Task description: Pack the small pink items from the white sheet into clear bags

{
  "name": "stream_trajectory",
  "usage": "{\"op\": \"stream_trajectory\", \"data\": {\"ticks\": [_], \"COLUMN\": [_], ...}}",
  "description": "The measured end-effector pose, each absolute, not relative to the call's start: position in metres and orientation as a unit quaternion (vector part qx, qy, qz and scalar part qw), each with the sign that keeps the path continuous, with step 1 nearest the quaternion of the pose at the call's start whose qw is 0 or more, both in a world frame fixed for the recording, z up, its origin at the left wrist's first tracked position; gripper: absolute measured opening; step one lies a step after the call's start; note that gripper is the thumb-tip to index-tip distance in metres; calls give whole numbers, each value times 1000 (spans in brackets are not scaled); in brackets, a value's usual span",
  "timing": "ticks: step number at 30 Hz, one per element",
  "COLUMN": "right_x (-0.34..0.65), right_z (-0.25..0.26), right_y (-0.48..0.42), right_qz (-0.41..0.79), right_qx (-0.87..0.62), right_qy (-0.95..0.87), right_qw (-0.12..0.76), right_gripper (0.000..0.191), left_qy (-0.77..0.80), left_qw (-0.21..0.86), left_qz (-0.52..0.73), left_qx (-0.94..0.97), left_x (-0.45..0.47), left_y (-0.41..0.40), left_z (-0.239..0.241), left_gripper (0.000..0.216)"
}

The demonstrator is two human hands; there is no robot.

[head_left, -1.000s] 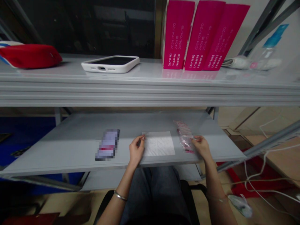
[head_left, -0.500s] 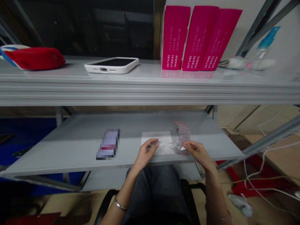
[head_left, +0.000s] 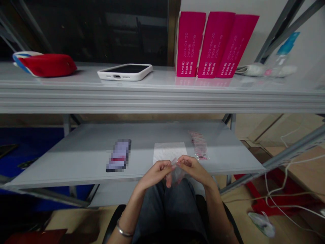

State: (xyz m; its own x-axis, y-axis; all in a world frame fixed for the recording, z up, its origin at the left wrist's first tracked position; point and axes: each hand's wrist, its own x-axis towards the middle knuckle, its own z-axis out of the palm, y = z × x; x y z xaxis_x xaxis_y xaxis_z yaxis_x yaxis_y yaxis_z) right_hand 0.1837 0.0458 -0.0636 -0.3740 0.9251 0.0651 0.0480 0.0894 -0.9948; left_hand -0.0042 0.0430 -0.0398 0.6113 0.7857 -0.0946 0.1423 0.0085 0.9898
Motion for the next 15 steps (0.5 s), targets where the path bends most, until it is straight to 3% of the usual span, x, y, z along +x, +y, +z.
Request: {"op": "stream_trajectory", "data": {"ticks": [8,15], "right_x": [180,181], "right_z": [-65,-64], "right_y": [41,40], "right_qz": [547,496], "right_qx": [-384,-424], "right_qy": [-627,-639], "right_qw": [401,407], "right_gripper": [25,22], "left_qy": [352,330], "left_qw": [619,656], "left_qz": [274,249], "left_qx": [646,631], "left_x": [-9,-5], "left_y": [40,46], "left_z": [-47,-51], "left_gripper": [37,27]}}
